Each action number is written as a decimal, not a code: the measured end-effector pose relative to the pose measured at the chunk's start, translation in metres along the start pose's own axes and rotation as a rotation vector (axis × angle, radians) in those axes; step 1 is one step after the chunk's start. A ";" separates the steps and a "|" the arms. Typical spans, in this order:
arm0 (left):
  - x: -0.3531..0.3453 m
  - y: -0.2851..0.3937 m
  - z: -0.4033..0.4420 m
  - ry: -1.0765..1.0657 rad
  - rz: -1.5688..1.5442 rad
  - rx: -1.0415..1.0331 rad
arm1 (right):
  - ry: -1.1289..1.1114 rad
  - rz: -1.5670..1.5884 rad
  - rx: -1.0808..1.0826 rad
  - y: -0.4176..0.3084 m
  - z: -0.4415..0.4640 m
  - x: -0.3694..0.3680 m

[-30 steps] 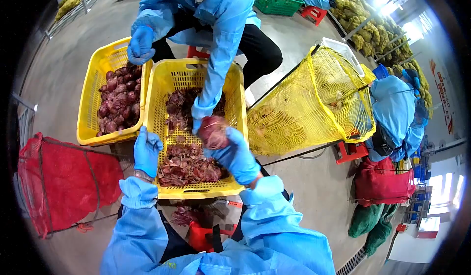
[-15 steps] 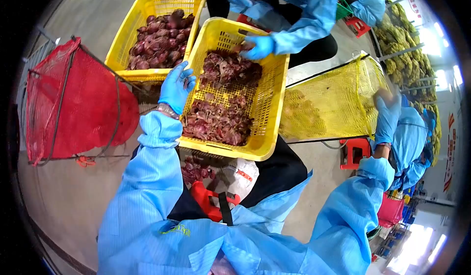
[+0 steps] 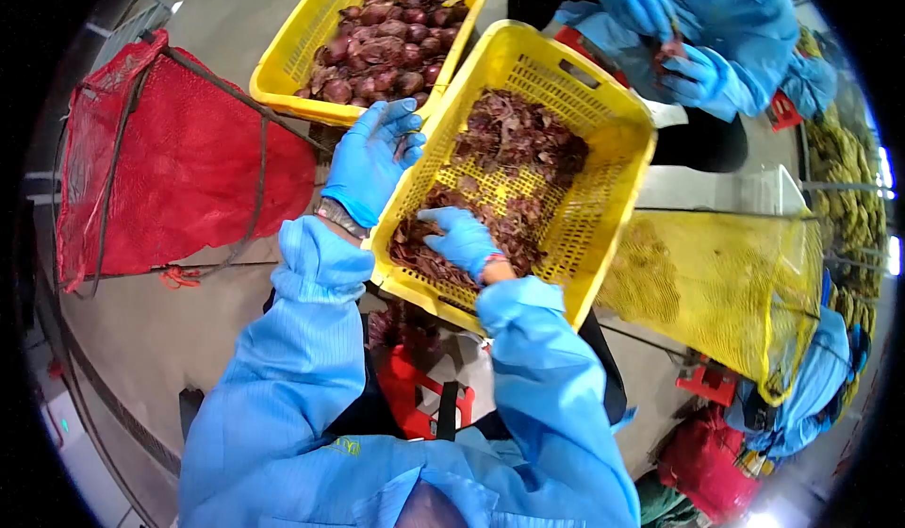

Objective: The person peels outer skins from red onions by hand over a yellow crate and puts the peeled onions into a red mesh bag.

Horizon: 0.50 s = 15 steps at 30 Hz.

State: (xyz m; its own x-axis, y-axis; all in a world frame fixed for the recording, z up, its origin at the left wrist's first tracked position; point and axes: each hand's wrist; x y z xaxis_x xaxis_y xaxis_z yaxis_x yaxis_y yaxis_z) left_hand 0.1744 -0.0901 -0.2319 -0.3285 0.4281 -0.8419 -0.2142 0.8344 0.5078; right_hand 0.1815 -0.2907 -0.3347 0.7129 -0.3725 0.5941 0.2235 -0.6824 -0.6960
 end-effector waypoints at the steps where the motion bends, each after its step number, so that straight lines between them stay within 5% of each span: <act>1: -0.006 0.003 -0.002 0.008 0.020 -0.004 | -0.034 -0.088 -0.034 0.008 0.022 -0.025; 3: -0.009 0.006 -0.001 0.037 0.028 0.013 | -0.107 -0.259 -0.157 0.006 0.042 -0.052; 7: -0.017 0.012 -0.002 0.035 0.091 0.006 | 0.136 -0.410 -0.081 0.060 0.019 -0.079; 10: -0.012 0.012 -0.003 0.029 0.097 -0.001 | 0.015 -0.187 -0.511 0.149 -0.001 -0.074; 11: -0.013 0.013 -0.003 0.034 0.104 0.003 | -0.150 -0.388 -0.737 0.166 -0.013 -0.058; 13: -0.015 0.015 -0.004 0.020 0.117 0.003 | -0.009 -0.356 -0.797 0.261 -0.046 -0.052; 14: -0.015 0.015 -0.004 0.006 0.122 0.001 | -0.101 -0.453 -0.908 0.258 -0.046 -0.029; 15: -0.015 0.014 -0.007 -0.004 0.125 0.000 | 0.077 -0.458 -0.837 0.240 -0.042 -0.024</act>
State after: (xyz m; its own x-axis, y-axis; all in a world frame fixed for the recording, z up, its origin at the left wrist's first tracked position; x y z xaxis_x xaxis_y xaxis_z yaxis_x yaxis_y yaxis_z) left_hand 0.1694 -0.0871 -0.2110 -0.3486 0.5299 -0.7731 -0.1722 0.7746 0.6086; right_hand 0.1901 -0.4724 -0.4989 0.6216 0.0219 0.7830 -0.0991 -0.9894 0.1064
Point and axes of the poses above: each hand's wrist, its own z-axis towards the middle knuckle, its own x-axis out of the back of the hand, y = z × x, and after that the axes turned 15 degrees about -x, right-handed
